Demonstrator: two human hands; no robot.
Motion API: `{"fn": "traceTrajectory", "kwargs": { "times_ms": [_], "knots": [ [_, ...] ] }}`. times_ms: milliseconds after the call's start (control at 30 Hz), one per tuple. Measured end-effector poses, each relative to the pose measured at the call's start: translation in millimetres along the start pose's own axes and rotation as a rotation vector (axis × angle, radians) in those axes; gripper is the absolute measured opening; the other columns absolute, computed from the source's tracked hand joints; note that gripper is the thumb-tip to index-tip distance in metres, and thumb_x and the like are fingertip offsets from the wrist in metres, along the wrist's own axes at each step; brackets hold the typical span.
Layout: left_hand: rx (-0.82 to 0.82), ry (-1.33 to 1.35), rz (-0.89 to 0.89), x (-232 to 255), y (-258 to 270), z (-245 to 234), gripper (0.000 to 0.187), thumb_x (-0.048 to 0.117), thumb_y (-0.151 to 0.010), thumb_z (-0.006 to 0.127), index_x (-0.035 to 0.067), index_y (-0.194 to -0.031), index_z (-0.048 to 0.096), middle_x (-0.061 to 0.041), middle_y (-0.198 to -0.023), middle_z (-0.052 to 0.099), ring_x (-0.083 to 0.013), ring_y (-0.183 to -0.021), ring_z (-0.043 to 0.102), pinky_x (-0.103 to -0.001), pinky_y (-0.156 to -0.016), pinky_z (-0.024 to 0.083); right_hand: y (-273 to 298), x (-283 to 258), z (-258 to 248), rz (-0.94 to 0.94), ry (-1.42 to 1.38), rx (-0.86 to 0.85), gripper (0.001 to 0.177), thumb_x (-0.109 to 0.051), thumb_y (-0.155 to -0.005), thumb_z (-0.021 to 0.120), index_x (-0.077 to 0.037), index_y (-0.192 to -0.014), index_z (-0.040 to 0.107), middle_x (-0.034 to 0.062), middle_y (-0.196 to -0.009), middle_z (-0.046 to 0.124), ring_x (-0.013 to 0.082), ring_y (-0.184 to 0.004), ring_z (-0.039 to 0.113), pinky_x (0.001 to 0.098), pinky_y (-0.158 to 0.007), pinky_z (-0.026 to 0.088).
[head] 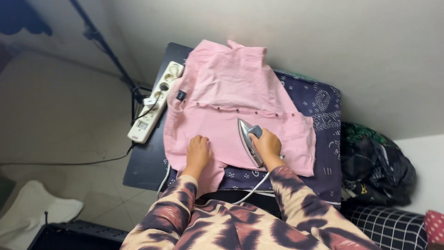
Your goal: Ironing a pink button-down shirt on an ironing board.
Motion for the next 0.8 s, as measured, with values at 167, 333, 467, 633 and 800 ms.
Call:
{"fn": "traceTrajectory", "kwargs": {
  "times_ms": [167,333,467,633,800],
  "knots": [
    [-0.015,-0.074,-0.045,23,8,-6,0.062,0.024,-0.063,0.089,0.011,-0.117,0.061,-0.012,-0.122,0.053,-0.0346,-0.121,0.048,-0.049,-0.096,0.043,-16,-8,18,0.047,-0.094,-0.009,0.041,-0.048,-0.078,0.08,-0.009,-0.088,0.072,0.0184,-0.083,0.074,0.0403,-0.079,0.072,0.0518,-0.07,0.055],
    [-0.001,-0.143,-0.054,26,16,0,0.063,0.024,-0.061,0.089,0.014,-0.116,0.062,-0.012,-0.126,0.053,-0.0339,-0.124,0.048,-0.046,-0.099,0.043,-53,-50,43,-0.019,-0.109,-0.046,0.044,-0.045,-0.081,0.078,-0.006,-0.101,0.069,0.0208,-0.088,0.074,0.0419,-0.085,0.071,0.0517,-0.074,0.056],
    [-0.018,-0.18,-0.075,29,26,21,0.054,0.024,-0.064,0.088,0.014,-0.113,0.065,-0.01,-0.122,0.055,-0.0329,-0.121,0.049,-0.046,-0.098,0.044,-35,-37,38,-0.076,-0.111,-0.14,0.043,-0.045,-0.085,0.075,-0.005,-0.101,0.068,0.0216,-0.089,0.073,0.0421,-0.086,0.071,0.0517,-0.074,0.057],
    [-0.028,-0.032,-0.029,52,37,37,0.035,0.026,-0.071,0.088,0.018,-0.102,0.072,-0.007,-0.111,0.06,-0.0312,-0.113,0.053,-0.046,-0.093,0.045,11,30,23,-0.018,-0.097,-0.187,0.045,-0.047,-0.089,0.071,-0.004,-0.102,0.066,0.0215,-0.089,0.074,0.0415,-0.086,0.073,0.0509,-0.075,0.057],
    [-0.194,-0.047,-0.057,90,49,28,0.046,0.022,-0.062,0.089,0.02,-0.104,0.072,-0.004,-0.109,0.06,-0.0278,-0.114,0.053,-0.045,-0.094,0.043,-30,49,17,0.089,-0.113,-0.089,0.045,-0.046,-0.089,0.071,-0.004,-0.103,0.065,0.0221,-0.09,0.074,0.0421,-0.085,0.072,0.0514,-0.075,0.057]
  ]
}}
Point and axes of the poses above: each hand's wrist, its own y-axis away from the middle knuckle, its own z-axis out of the palm, x = y × z, the point moved 5 cm from there along -y, towards the middle knuckle
